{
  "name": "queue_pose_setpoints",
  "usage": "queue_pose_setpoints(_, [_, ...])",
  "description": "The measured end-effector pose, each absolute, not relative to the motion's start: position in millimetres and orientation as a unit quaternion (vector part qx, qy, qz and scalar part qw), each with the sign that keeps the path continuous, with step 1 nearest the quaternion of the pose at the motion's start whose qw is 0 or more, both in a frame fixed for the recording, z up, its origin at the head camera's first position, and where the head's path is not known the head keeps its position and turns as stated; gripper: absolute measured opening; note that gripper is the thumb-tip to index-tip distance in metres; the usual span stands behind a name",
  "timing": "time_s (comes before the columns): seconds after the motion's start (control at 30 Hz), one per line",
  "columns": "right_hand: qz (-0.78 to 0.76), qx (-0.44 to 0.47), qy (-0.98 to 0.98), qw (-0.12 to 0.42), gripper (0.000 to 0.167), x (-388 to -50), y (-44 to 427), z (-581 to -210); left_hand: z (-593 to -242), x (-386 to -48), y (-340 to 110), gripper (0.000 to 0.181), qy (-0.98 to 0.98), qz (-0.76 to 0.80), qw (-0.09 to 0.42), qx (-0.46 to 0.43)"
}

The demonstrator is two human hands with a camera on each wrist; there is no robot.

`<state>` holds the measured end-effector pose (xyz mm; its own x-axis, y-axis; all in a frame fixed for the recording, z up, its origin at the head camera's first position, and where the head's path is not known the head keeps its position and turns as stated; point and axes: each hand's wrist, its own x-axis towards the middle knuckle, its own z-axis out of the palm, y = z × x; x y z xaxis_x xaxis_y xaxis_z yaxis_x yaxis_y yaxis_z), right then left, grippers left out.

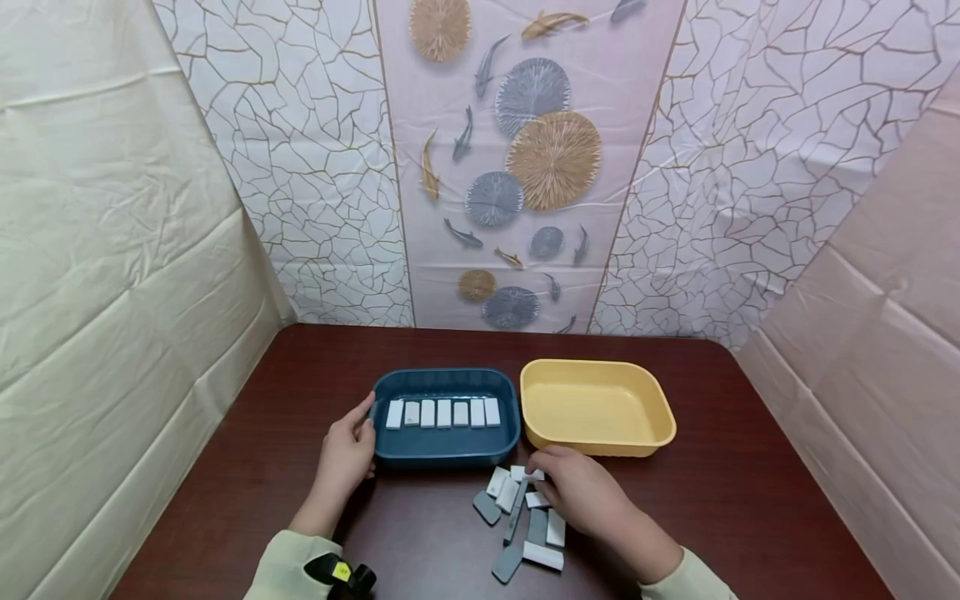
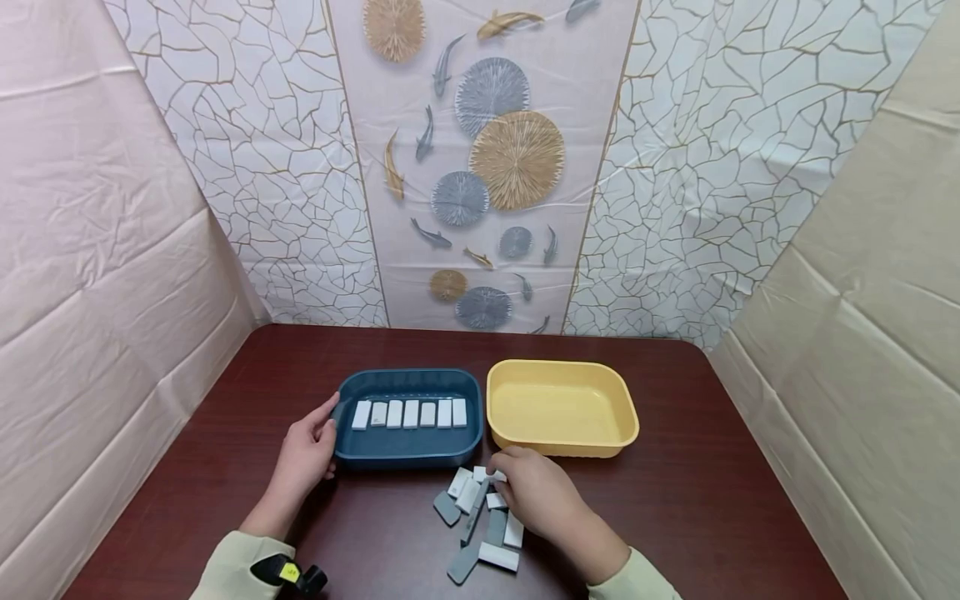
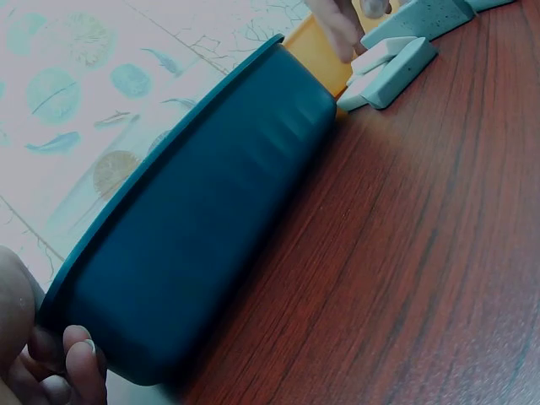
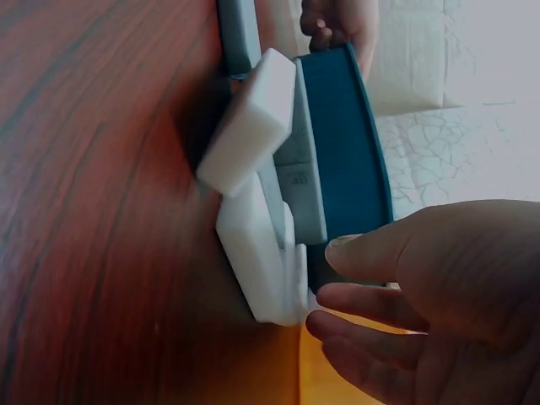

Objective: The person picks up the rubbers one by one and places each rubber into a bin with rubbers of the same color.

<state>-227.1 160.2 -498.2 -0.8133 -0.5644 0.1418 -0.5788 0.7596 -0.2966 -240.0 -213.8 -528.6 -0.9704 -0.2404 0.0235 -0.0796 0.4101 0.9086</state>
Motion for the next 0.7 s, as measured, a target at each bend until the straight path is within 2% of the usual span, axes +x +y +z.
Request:
queue_pose_setpoints(0.47, [0.144,0.320,-0.936,0.017,0.019,-238.5,150.4,-505.9,-529.8,-240.2,-215.1,0.054,-0.834,-0.537,0.076,0.100])
queue_pose_setpoints(0.7, [0.176,0.330,-0.928,-0.009,0.024,-240.2,149.9,-506.9,-530.6,-239.8,-213.7,0.054,-0.831,-0.541,0.074,0.102])
